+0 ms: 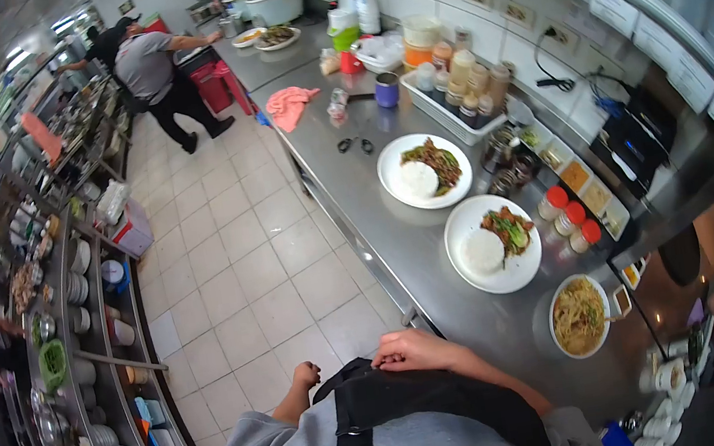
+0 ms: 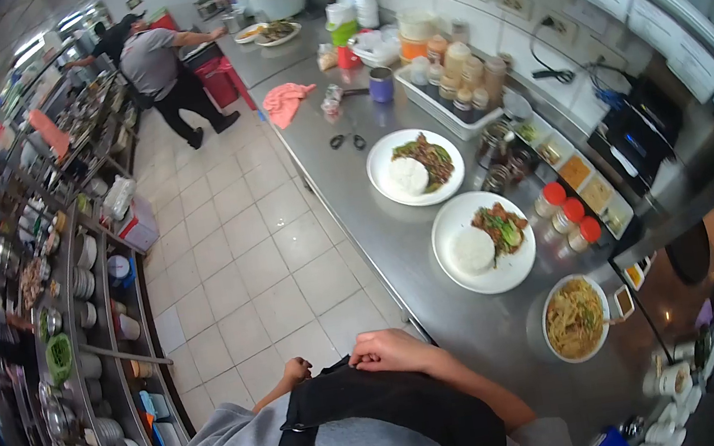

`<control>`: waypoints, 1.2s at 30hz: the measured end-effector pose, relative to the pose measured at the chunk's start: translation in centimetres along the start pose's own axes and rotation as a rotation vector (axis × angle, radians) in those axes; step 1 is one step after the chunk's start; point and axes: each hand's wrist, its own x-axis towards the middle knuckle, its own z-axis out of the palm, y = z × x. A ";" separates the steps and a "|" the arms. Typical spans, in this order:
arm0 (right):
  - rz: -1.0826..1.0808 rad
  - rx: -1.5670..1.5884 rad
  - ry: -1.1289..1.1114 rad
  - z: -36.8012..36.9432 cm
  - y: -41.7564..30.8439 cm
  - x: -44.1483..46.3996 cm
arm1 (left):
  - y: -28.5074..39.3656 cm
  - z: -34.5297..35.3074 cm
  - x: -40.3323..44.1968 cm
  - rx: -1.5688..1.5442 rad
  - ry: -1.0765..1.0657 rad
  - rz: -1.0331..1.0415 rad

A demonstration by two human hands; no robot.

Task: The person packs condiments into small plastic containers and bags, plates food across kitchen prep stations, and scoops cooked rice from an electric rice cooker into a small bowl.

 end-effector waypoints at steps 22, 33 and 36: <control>0.247 1.450 1.754 6.3 8.8 -25.8 | 34.3 0.9 -0.8 -0.749 0.152 0.615; 0.225 1.119 1.969 4.7 10.3 -30.1 | 44.0 8.6 -0.1 -0.357 -0.273 0.620; 0.379 1.013 1.904 4.7 10.7 -30.7 | 44.1 8.9 -1.5 -0.341 -0.217 0.652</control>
